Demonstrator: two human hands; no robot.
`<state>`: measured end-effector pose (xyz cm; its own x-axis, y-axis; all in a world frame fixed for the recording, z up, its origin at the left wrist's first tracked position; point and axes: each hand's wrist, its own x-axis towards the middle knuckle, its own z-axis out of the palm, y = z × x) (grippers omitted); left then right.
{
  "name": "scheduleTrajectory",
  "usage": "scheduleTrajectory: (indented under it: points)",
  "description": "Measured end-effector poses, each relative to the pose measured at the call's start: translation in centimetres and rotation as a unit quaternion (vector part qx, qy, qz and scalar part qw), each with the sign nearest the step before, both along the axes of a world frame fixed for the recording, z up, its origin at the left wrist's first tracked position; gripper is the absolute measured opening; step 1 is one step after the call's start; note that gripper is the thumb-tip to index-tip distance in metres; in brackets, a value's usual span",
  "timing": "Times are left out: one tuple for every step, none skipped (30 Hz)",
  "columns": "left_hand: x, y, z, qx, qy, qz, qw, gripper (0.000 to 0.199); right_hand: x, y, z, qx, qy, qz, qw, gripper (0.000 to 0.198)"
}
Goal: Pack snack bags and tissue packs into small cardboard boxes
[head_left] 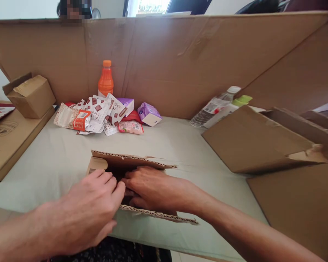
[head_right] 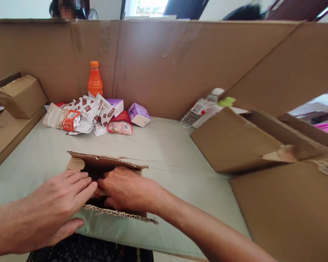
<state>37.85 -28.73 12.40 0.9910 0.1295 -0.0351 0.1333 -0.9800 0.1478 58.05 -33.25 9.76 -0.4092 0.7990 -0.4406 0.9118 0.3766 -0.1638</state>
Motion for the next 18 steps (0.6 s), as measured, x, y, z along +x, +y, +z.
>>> scheduleTrajectory:
  points:
    - [1.1, 0.4, 0.5, -0.010, 0.045, 0.000, 0.999, 0.039, 0.1, -0.1, 0.1, 0.010, -0.013, -0.007, 1.000, 0.023]
    - [2.2, 0.8, 1.0, -0.027, 0.093, -0.005, 0.995, 0.036, 0.1, -0.2, 0.1, 0.017, -0.026, -0.015, 0.999, 0.027]
    - [3.2, 1.2, 1.4, -0.046, 0.144, -0.015, 0.988, 0.035, 0.2, -0.2, 0.1, 0.020, -0.035, -0.023, 0.999, 0.030]
    - [4.2, 1.5, 1.8, -0.061, 0.194, -0.025, 0.979, 0.035, 0.3, -0.1, 0.0, 0.021, -0.037, -0.025, 0.999, 0.031]
    - [5.0, 1.8, 2.1, -0.069, 0.240, -0.031, 0.968, 0.035, 0.4, 0.0, -0.1, 0.018, -0.034, -0.022, 0.999, 0.028]
    - [5.8, 2.1, 2.3, -0.071, 0.277, -0.031, 0.958, 0.035, 0.6, 0.2, -0.2, 0.012, -0.025, -0.017, 0.999, 0.024]
    - [6.4, 2.3, 2.3, -0.070, 0.305, -0.028, 0.950, 0.034, 0.8, 0.4, -0.3, 0.007, -0.013, -0.010, 1.000, 0.022]
    - [6.9, 2.5, 2.3, -0.069, 0.324, -0.023, 0.943, 0.032, 1.1, 0.5, -0.5, 0.000, 0.000, -0.005, 1.000, 0.022]
    - [7.3, 2.6, 2.1, -0.070, 0.335, -0.017, 0.940, 0.032, 1.3, 0.7, -0.6, -0.005, 0.016, -0.002, 1.000, 0.023]
    - [7.5, 2.8, 2.0, -0.076, 0.338, -0.013, 0.938, 0.032, 1.5, 0.8, -0.7, -0.008, 0.032, -0.001, 0.999, 0.023]
    - [7.6, 2.9, 1.8, -0.086, 0.335, -0.010, 0.938, 0.034, 1.8, 0.8, -0.8, -0.011, 0.048, -0.001, 0.999, 0.022]
    - [7.6, 2.9, 1.6, -0.095, 0.328, -0.007, 0.940, 0.035, 1.9, 0.8, -0.7, -0.014, 0.061, -0.004, 0.998, 0.022]
    - [7.5, 3.0, 1.5, -0.104, 0.323, -0.006, 0.940, 0.036, 2.1, 0.6, -0.6, -0.020, 0.074, -0.007, 0.997, 0.021]
    - [7.3, 3.0, 1.3, -0.115, 0.323, -0.006, 0.939, 0.036, 2.2, 0.2, -0.4, -0.032, 0.085, -0.009, 0.996, 0.020]
    - [7.1, 3.0, 1.1, -0.126, 0.329, -0.010, 0.936, 0.035, 2.3, -0.2, 0.0, -0.045, 0.097, -0.009, 0.994, 0.019]
    - [6.9, 2.9, 0.9, -0.138, 0.338, -0.021, 0.931, 0.032, 2.4, -0.7, 0.4, -0.053, 0.115, -0.007, 0.992, 0.019]
    - [6.6, 2.8, 0.7, -0.153, 0.333, -0.030, 0.930, 0.028, 2.6, -1.2, 1.0, -0.049, 0.146, -0.004, 0.988, 0.020]
    - [6.3, 2.7, 0.4, -0.170, 0.312, -0.034, 0.934, 0.024, 3.0, -1.6, 1.7, -0.031, 0.191, -0.004, 0.981, 0.021]
